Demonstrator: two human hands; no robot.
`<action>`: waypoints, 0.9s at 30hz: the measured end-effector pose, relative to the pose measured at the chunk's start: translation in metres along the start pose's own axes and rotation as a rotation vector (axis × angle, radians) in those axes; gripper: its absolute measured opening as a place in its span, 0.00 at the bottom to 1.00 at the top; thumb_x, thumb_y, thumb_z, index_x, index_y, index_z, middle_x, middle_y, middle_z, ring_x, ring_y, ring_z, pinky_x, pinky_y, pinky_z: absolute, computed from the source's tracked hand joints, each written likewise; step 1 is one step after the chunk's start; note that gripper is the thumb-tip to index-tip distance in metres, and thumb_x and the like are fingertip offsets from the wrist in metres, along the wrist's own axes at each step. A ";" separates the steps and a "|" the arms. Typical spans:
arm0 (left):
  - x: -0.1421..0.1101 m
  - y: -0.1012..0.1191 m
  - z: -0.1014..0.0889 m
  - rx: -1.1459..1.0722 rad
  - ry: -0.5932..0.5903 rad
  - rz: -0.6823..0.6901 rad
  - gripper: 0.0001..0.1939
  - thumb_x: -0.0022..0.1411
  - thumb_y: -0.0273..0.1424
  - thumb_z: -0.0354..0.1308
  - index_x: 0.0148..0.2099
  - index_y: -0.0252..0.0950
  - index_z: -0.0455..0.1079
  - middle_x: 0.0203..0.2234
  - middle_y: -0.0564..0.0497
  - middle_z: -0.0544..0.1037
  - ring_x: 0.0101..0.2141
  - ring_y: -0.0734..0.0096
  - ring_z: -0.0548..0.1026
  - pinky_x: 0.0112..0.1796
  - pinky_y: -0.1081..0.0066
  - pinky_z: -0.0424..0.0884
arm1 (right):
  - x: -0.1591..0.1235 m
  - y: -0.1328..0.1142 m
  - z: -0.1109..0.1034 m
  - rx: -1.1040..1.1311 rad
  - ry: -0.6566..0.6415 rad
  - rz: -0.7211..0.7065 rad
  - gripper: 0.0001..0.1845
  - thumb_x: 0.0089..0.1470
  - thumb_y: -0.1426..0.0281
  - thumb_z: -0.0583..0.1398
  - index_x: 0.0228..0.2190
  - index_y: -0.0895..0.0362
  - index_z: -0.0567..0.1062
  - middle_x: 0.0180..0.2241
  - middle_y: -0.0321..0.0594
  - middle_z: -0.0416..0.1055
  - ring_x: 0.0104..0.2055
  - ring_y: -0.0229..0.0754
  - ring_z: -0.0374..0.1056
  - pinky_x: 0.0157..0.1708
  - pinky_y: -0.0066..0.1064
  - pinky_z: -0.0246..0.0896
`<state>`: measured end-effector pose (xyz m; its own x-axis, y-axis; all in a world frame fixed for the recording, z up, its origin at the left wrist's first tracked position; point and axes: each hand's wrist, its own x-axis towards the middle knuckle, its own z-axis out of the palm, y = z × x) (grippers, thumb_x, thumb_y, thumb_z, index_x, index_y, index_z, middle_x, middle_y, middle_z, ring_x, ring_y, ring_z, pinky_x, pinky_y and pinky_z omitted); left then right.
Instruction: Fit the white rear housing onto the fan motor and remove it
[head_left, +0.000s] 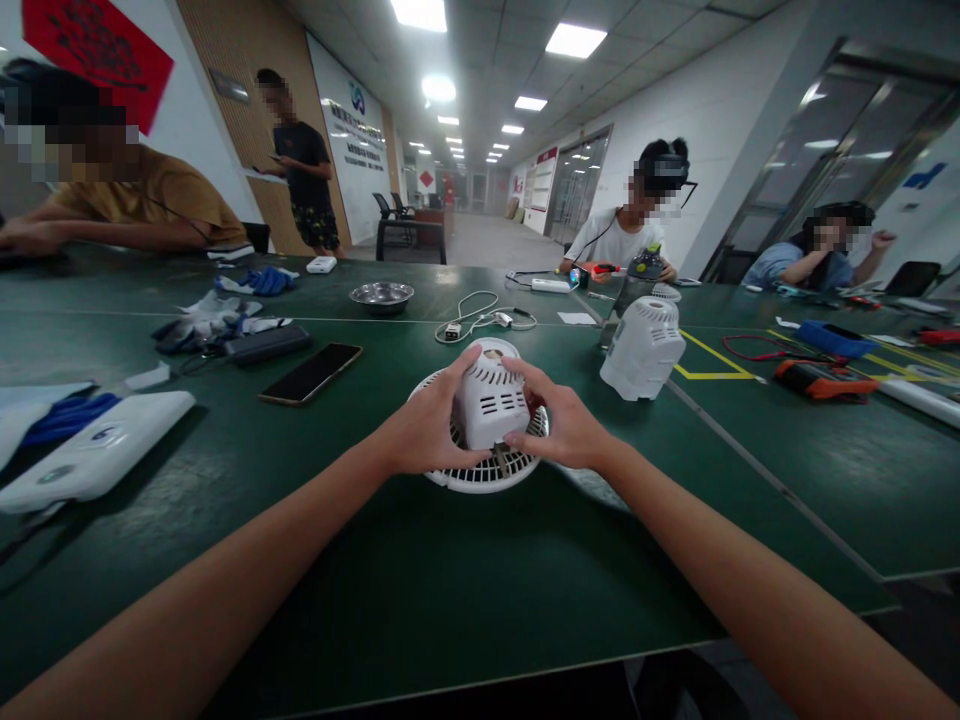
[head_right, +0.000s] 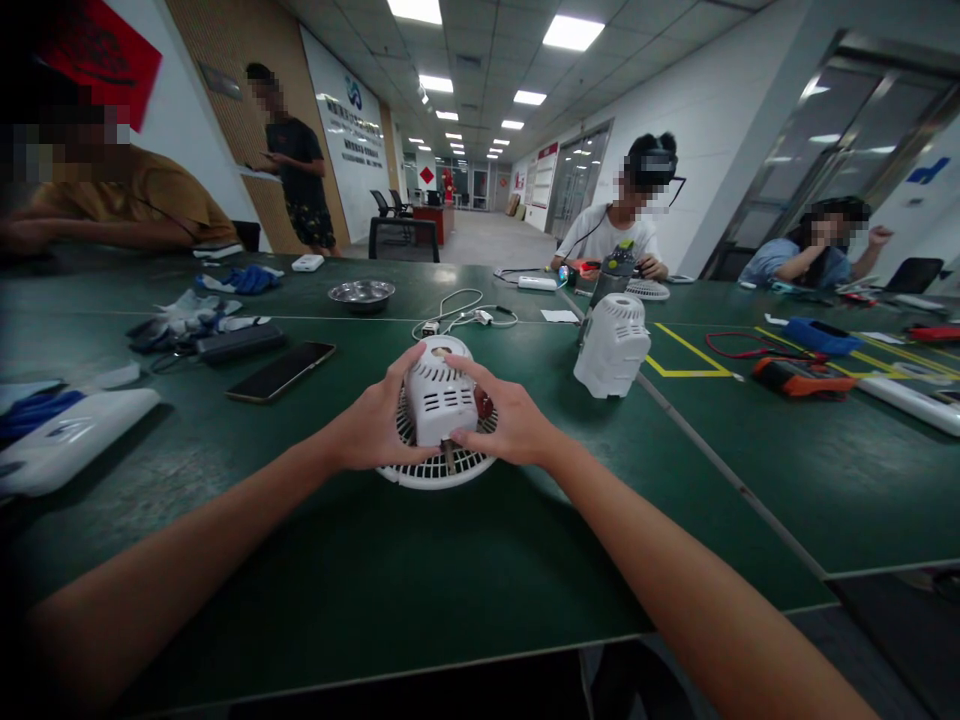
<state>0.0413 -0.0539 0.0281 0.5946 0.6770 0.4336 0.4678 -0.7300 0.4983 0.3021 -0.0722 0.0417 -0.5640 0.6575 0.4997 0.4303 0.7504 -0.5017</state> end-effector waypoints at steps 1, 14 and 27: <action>0.000 -0.001 -0.001 0.004 -0.002 0.002 0.68 0.49 0.49 0.72 0.75 0.46 0.27 0.67 0.33 0.59 0.60 0.34 0.68 0.57 0.40 0.67 | 0.000 0.000 -0.001 -0.001 0.002 -0.006 0.47 0.54 0.55 0.67 0.68 0.43 0.53 0.55 0.44 0.71 0.44 0.49 0.74 0.47 0.50 0.73; -0.002 -0.026 0.001 0.013 0.126 0.009 0.69 0.49 0.52 0.72 0.76 0.42 0.27 0.63 0.32 0.67 0.57 0.35 0.72 0.57 0.38 0.67 | -0.003 0.006 0.005 -0.086 0.060 -0.052 0.43 0.61 0.56 0.61 0.70 0.44 0.49 0.57 0.46 0.69 0.48 0.52 0.71 0.49 0.54 0.72; 0.005 -0.016 0.001 0.218 0.136 -0.071 0.34 0.61 0.54 0.61 0.59 0.36 0.66 0.49 0.41 0.76 0.47 0.51 0.73 0.47 0.49 0.71 | -0.002 0.012 0.006 -0.106 0.140 0.095 0.57 0.50 0.56 0.70 0.71 0.44 0.45 0.71 0.48 0.51 0.66 0.65 0.58 0.61 0.66 0.58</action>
<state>0.0370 -0.0388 0.0213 0.4690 0.7230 0.5074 0.6437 -0.6731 0.3642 0.3038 -0.0646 0.0307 -0.4168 0.7232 0.5507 0.5528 0.6826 -0.4780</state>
